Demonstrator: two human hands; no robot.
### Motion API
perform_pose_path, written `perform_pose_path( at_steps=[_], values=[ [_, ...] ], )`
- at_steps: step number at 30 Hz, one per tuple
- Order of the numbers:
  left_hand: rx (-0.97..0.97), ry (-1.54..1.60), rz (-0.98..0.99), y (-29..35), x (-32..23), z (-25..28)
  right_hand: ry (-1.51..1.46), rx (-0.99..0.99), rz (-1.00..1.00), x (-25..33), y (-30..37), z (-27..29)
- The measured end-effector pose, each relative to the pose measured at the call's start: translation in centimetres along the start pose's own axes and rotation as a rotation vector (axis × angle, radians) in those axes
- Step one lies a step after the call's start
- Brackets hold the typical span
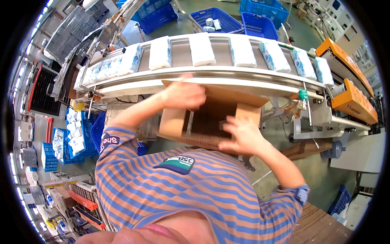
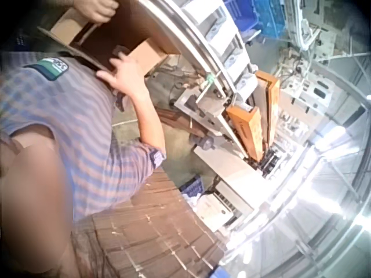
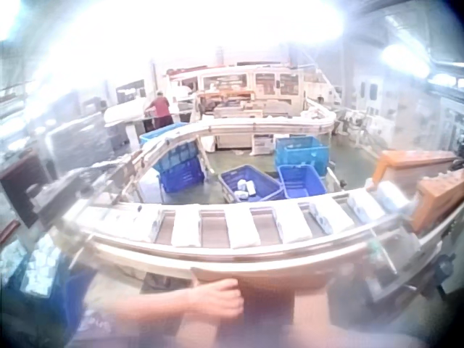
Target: The person packs small white packages from a blue bin into a cardboard box. They arrange the items in rows within the box, close the flaps, and place the finished box onto a stack. The process is repeated with a second box.
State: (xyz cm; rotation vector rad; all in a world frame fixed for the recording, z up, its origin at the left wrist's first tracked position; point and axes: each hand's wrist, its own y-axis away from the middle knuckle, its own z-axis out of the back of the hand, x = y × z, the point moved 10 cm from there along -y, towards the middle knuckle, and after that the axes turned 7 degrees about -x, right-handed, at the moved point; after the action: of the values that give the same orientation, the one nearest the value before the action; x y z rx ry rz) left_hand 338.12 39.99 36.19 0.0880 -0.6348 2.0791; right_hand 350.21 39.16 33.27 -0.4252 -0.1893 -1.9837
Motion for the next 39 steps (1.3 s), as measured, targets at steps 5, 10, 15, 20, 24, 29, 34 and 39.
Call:
perform_pose_path(
  at_steps=[5, 10, 15, 20, 24, 29, 34, 39],
  values=[
    [0.219, 0.303, 0.489, 1.6, 2.7, -2.0, 0.252, -0.617, 0.193, 2.7, 0.2, -2.0],
    [0.118, 0.326, 0.551, 6.1, -0.8, -3.1, 0.265, -0.513, -0.222, -1.4, -1.1, -0.1],
    [-0.442, 0.517, 1.129, 9.7, 2.2, -4.0, 0.27, -0.47, -0.619, -20.3, 15.8, -0.5],
    [-0.19, 1.39, 1.907, 16.1, -10.8, -25.8, -0.68, -0.827, -0.933, -30.2, 29.4, -4.4],
    [-0.371, 1.745, 1.801, 17.2, -8.8, -20.5, -1.452, -0.879, -0.579, -22.9, 25.2, 0.3],
    [-0.587, 1.62, 1.542, 3.8, -0.4, 1.7, -1.285, -0.829, -0.306, -20.9, 20.5, 2.2],
    [-0.015, 0.826, 1.153, -9.7, -1.3, -1.2, -1.427, -0.42, -0.911, -30.7, 16.0, -16.4],
    [0.114, 1.24, 0.921, -14.7, -10.5, -13.9, -1.776, -0.25, -0.701, -25.2, 10.4, -10.6]
  ],
)
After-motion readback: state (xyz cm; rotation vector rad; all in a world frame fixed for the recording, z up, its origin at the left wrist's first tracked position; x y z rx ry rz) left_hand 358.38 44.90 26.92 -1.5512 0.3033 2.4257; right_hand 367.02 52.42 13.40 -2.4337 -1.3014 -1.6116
